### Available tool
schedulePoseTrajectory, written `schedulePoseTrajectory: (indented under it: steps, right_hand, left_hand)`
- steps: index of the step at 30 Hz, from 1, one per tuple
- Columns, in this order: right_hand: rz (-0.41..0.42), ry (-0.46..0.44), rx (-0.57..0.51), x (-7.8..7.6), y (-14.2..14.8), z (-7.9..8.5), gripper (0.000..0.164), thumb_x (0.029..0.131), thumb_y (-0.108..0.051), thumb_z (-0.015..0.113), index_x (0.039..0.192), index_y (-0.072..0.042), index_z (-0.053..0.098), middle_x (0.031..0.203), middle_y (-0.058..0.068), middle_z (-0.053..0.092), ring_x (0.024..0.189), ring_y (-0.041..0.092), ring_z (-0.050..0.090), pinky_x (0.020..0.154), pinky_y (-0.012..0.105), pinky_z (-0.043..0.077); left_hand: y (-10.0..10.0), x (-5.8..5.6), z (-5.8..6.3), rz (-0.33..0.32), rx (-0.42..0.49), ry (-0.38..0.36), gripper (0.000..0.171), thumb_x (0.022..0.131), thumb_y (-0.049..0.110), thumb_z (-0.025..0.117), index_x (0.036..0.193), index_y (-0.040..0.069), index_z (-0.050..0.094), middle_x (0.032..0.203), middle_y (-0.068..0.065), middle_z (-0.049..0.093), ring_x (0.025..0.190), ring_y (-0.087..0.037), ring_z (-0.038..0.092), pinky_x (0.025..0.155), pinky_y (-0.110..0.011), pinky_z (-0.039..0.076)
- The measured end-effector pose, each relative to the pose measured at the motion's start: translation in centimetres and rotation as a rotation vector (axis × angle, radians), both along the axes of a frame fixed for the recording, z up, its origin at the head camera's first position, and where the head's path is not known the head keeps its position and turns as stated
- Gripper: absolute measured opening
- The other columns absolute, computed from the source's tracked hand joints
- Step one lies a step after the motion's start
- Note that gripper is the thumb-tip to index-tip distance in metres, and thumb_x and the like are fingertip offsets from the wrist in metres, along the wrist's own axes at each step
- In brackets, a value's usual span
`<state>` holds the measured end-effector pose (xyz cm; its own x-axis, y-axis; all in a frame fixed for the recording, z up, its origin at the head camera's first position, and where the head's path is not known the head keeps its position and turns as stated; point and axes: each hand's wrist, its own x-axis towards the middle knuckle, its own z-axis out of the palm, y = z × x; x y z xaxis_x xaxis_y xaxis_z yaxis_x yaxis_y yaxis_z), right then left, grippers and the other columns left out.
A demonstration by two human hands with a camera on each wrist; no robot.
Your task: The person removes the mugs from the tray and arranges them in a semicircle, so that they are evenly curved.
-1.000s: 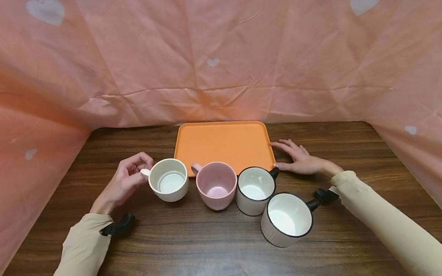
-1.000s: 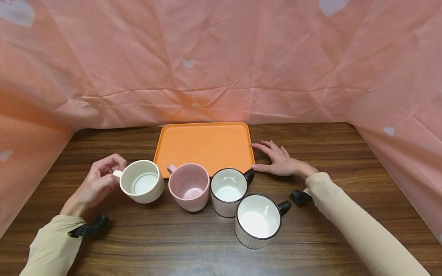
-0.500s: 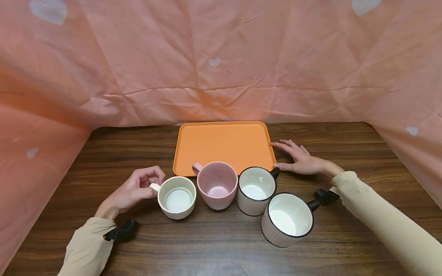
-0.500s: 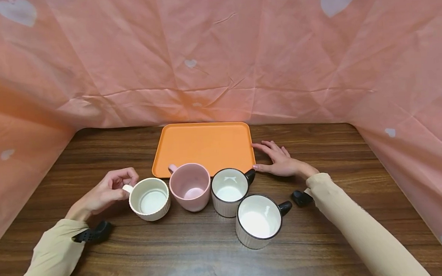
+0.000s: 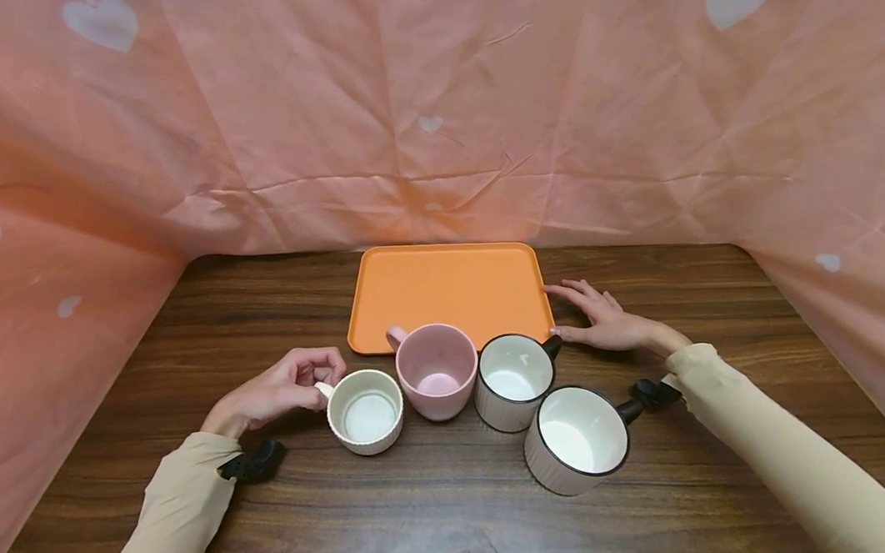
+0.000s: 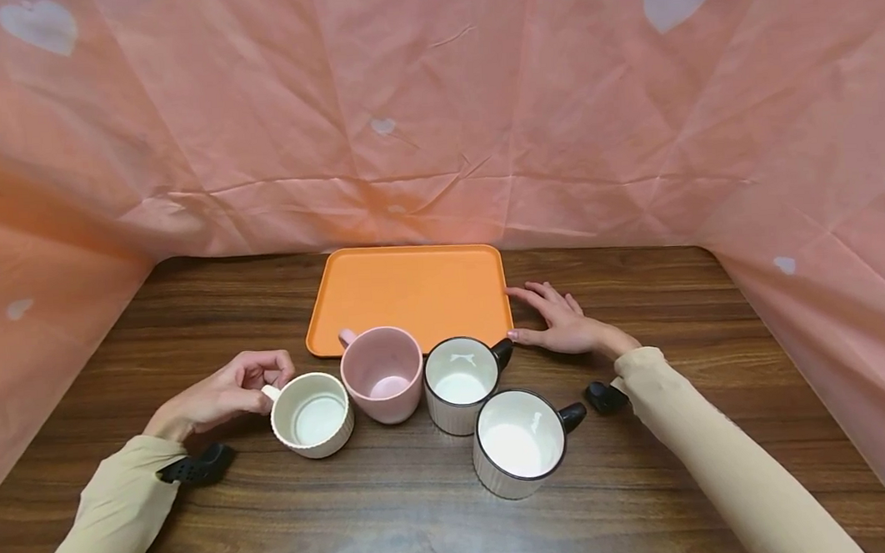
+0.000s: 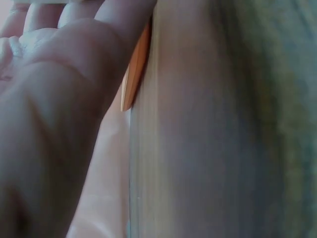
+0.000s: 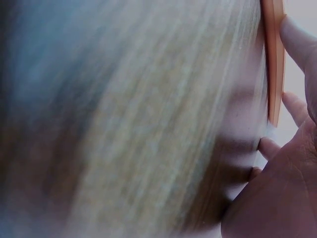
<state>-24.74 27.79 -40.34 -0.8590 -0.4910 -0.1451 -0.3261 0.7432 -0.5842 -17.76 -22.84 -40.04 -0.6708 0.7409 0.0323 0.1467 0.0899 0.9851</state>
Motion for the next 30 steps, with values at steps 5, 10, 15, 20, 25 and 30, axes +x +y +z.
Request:
schedulePoseTrajectory:
  steps: [5,10,15,20,25,30]
  right_hand:
    - [0.001,0.002,-0.004,0.2,-0.1,0.0,0.072,0.101,-0.035,0.064,0.162,-0.018,0.028,0.169,0.025,0.012,0.156,0.052,-0.001,0.114,0.080,-0.003]
    - [0.008,0.005,-0.013,0.2,-0.2,-0.1,0.072,0.101,-0.035,0.064,0.161,-0.017,0.029,0.168,0.026,0.013,0.155,0.053,0.000,0.114,0.081,-0.003]
    - [0.004,0.005,-0.006,-0.1,-0.2,-0.2,0.073,0.101,-0.036,0.065,0.162,-0.018,0.028,0.169,0.025,0.012,0.156,0.051,-0.001,0.114,0.080,-0.003]
    - [0.003,0.008,-0.004,-0.2,-0.1,-0.2,0.074,0.100,-0.036,0.065,0.162,-0.019,0.028,0.169,0.024,0.013,0.156,0.051,-0.001,0.114,0.080,-0.004]
    - [0.007,0.013,-0.006,-0.2,-0.2,-0.1,0.074,0.100,-0.036,0.065,0.162,-0.018,0.029,0.168,0.025,0.014,0.156,0.051,0.000,0.114,0.081,-0.003]
    - [0.016,0.036,-0.006,-0.1,-0.3,0.1,0.072,0.100,-0.033,0.066,0.160,-0.016,0.032,0.166,0.027,0.019,0.155,0.050,0.009,0.113,0.083,0.002]
  left_hand:
    - [0.3,-0.4,-0.3,-0.034,-0.026,-0.044,0.017,0.080,-0.005,0.059,0.095,-0.003,0.051,0.081,0.009,0.057,0.077,-0.004,0.056,0.068,-0.020,0.046]
    - [0.7,-0.3,-0.3,-0.074,-0.044,-0.069,0.017,0.081,-0.006,0.060,0.096,-0.006,0.052,0.082,0.008,0.058,0.078,-0.003,0.057,0.069,-0.019,0.047]
    - [0.9,-0.2,0.2,-0.072,-0.059,-0.056,0.017,0.082,-0.003,0.062,0.097,-0.006,0.054,0.083,0.006,0.058,0.079,-0.004,0.056,0.069,-0.019,0.047]
    - [0.8,-0.4,0.6,-0.083,-0.067,-0.043,0.019,0.083,-0.005,0.062,0.100,-0.008,0.055,0.088,0.003,0.059,0.083,-0.004,0.058,0.072,-0.020,0.049]
    - [0.4,-0.7,0.9,-0.081,-0.113,0.038,0.021,0.086,-0.004,0.063,0.106,-0.004,0.061,0.099,-0.004,0.062,0.096,-0.011,0.064,0.081,-0.022,0.052]
    - [0.2,-0.9,1.4,0.102,-0.221,0.166,0.027,0.090,0.003,0.069,0.117,0.004,0.068,0.114,-0.012,0.071,0.105,-0.023,0.068,0.086,-0.023,0.055]
